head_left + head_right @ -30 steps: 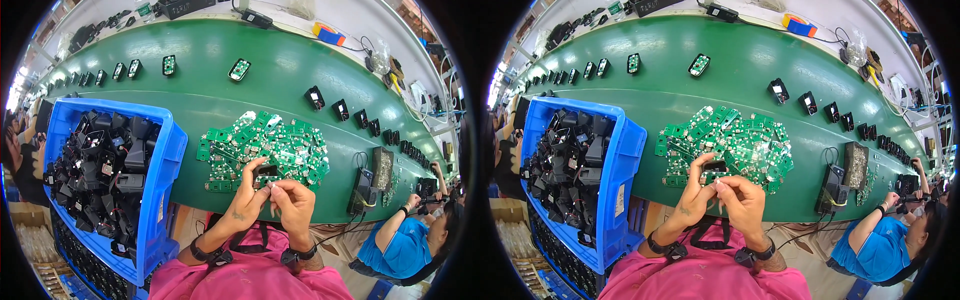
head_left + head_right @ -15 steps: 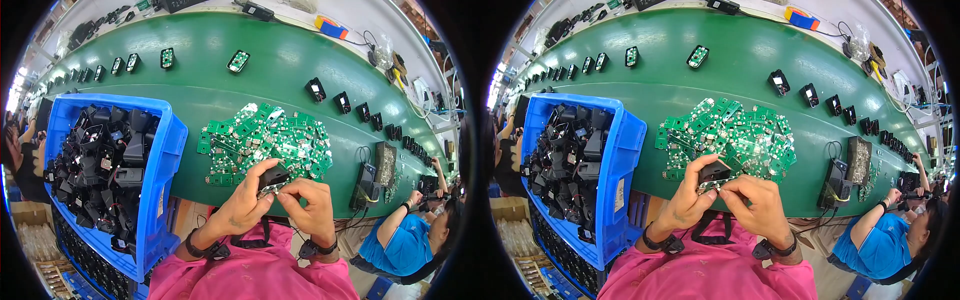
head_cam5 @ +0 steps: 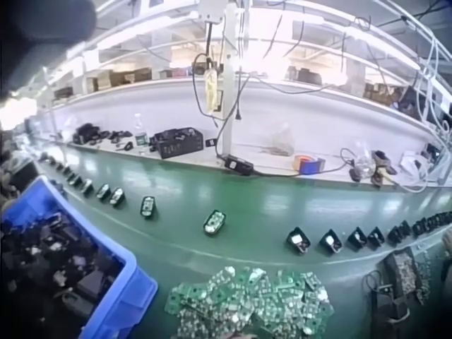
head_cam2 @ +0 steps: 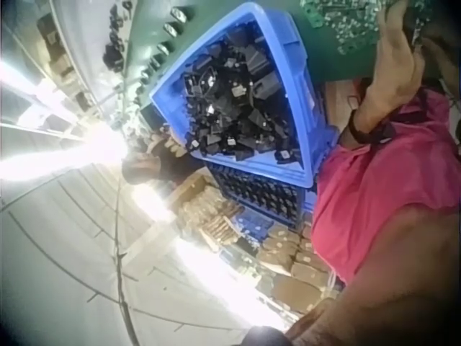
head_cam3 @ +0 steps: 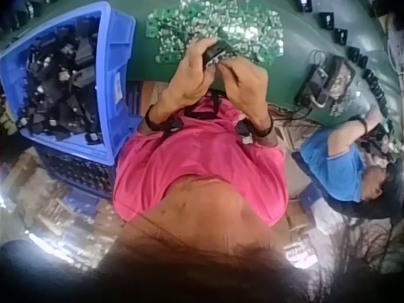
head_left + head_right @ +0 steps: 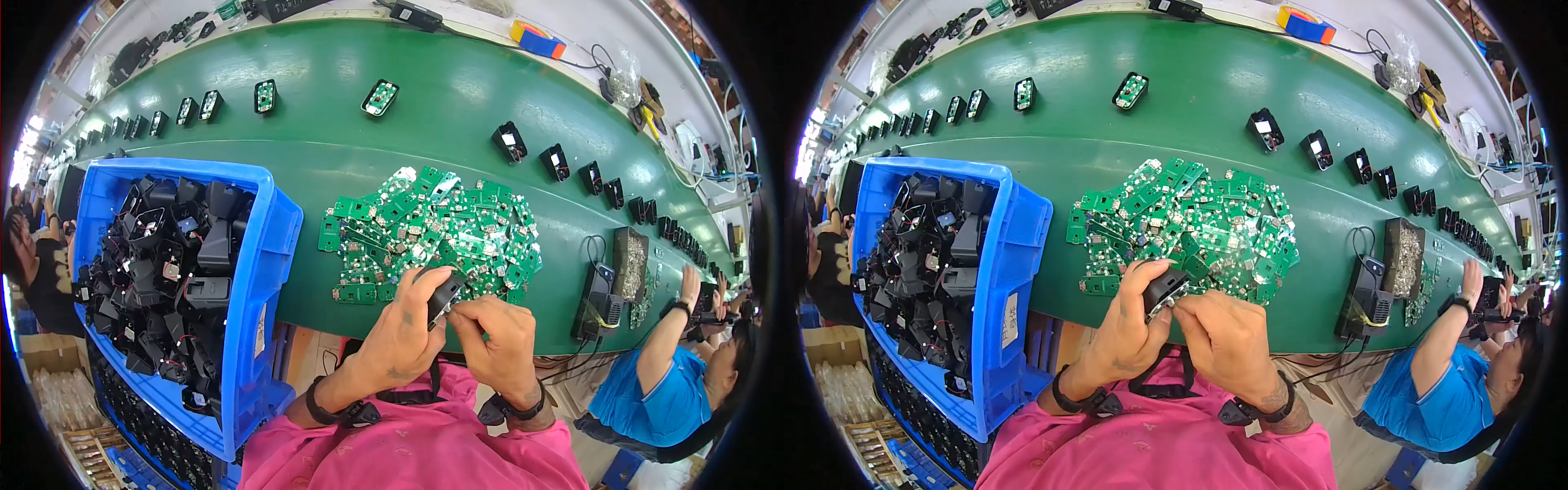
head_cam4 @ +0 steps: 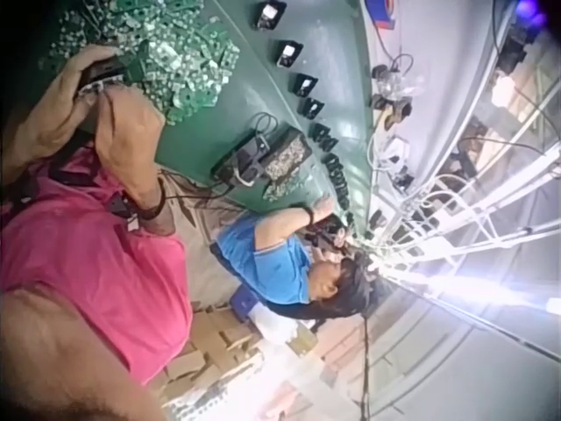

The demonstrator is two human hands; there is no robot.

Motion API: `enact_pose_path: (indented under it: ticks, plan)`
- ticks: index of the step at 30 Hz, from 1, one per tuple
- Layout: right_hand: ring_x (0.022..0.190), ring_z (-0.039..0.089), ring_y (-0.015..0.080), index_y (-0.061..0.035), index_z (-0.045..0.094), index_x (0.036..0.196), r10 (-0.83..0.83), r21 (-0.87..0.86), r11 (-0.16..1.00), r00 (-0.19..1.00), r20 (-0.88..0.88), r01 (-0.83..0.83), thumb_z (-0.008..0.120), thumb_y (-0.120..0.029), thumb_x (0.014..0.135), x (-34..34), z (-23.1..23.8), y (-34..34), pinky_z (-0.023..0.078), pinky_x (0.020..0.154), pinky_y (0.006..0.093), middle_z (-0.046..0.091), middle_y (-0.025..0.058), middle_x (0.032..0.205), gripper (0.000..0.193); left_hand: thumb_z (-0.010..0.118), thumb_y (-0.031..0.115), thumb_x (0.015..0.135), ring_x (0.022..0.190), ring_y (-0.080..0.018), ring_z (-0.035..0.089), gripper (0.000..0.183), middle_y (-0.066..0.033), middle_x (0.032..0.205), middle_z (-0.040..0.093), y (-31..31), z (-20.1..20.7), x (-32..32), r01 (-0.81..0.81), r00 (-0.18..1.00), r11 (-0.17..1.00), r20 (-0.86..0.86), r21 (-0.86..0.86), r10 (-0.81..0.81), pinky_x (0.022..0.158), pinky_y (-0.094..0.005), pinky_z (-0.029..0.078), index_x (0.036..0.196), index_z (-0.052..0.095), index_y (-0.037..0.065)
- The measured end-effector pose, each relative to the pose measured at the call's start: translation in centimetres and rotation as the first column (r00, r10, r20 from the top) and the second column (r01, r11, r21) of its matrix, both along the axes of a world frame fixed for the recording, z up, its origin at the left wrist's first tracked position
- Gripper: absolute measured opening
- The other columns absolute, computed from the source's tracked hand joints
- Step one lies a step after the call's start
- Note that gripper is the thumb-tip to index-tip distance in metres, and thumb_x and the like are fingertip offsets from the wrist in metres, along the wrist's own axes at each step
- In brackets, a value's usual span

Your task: Assembling electronic components by fitting printed circuit boards into black plastic housings at a factory workbench.

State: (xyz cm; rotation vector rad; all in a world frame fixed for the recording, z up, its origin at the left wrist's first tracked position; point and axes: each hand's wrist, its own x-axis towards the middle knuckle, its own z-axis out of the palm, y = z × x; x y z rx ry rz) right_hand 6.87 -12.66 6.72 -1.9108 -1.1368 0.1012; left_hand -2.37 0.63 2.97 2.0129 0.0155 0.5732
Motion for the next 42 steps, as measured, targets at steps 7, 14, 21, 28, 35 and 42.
enact_pose_path:
  ticks: [7, 14, 21, 28, 35, 42]
  plan:
    - [0.058, 0.062, 0.025, 0.0013, 0.064, 0.091, -0.044, -0.009, 0.999, 0.995, -0.091, 0.043, 0.068, -0.001, 0.083, -0.1, -1.1, 0.1, 0.048, 0.052, 0.0335, 0.062, 0.0112, 0.07, 0.008, 0.053, -0.009, 0.085, 0.104, -0.033, 0.053, 0.061, -0.0206, 0.119, 0.049, -0.3, -1.0, -0.1, -0.026, 0.991, 0.991, -0.137, -0.131, 0.008, 0.095, -0.0432, 0.042, 0.14, 0.027, -0.001]
    - [0.063, 0.061, 0.0091, 0.0059, 0.06, 0.102, -0.104, -0.021, 0.992, 0.724, -0.682, 0.123, 0.059, -0.005, 0.094, 0.1, -3.5, -0.5, 0.05, 0.057, 0.0233, 0.065, 0.0052, 0.074, 0.013, 0.053, -0.006, 0.092, 0.093, -0.018, 0.059, 0.056, -0.016, 0.127, 0.043, 0.6, -2.0, -0.2, 0.103, 0.962, 0.742, -0.124, -0.663, -0.244, 0.07, -0.0268, 0.054, 0.14, 0.028, 0.007]
    - [0.064, 0.061, 0.0071, 0.0044, 0.061, 0.095, -0.006, 0.208, 0.942, 0.634, -0.774, 0.263, 0.064, -0.005, 0.092, -1.4, -4.4, -1.1, 0.048, 0.055, 0.0207, 0.066, 0.0066, 0.078, 0.01, 0.065, -0.01, 0.084, 0.085, -0.0135, 0.066, 0.052, -0.0107, 0.117, 0.061, 0.8, -1.9, -0.5, -0.016, 0.967, 0.791, -0.21, -0.612, -0.143, 0.06, -0.0239, 0.057, 0.131, 0.05, 0.003]
    - [0.061, 0.056, 0.0054, 0.001, 0.068, 0.082, -0.007, 0.216, 0.953, 0.726, -0.688, 0.214, 0.069, -0.004, 0.087, -1.3, -4.9, -0.9, 0.042, 0.054, 0.0214, 0.064, 0.0019, 0.072, 0.008, 0.068, -0.007, 0.082, 0.078, -0.0106, 0.066, 0.047, -0.01, 0.115, 0.062, 0.7, -2.4, 0.0, 0.034, 0.969, 0.857, -0.192, -0.514, -0.154, 0.063, -0.0225, 0.055, 0.126, 0.057, 0.003]
    - [0.05, 0.05, 0.0077, 0.0003, 0.064, 0.074, -0.152, -0.016, 0.985, 0.834, -0.53, 0.169, 0.071, -0.012, 0.087, 0.0, -3.1, -1.5, 0.037, 0.046, 0.0266, 0.059, 0.0039, 0.059, 0.019, 0.071, -0.004, 0.08, 0.1, -0.0168, 0.065, 0.044, -0.0155, 0.129, 0.058, 0.6, -2.5, 1.0, 0.071, 0.988, 0.926, -0.105, -0.371, -0.118, 0.073, -0.0245, 0.058, 0.123, 0.063, 0.005]
    - [0.051, 0.056, 0.0165, -0.0007, 0.062, 0.078, -0.196, -0.064, 0.98, 0.901, -0.387, 0.186, 0.067, -0.012, 0.089, -1.8, -1.9, -0.9, 0.042, 0.048, 0.0307, 0.06, 0.0072, 0.062, 0.017, 0.061, -0.011, 0.084, 0.097, -0.0155, 0.065, 0.045, -0.0164, 0.129, 0.057, -0.1, -3.1, 1.3, -0.075, 0.997, 0.92, -0.026, -0.385, 0.07, 0.071, -0.0236, 0.056, 0.127, 0.06, 0.002]
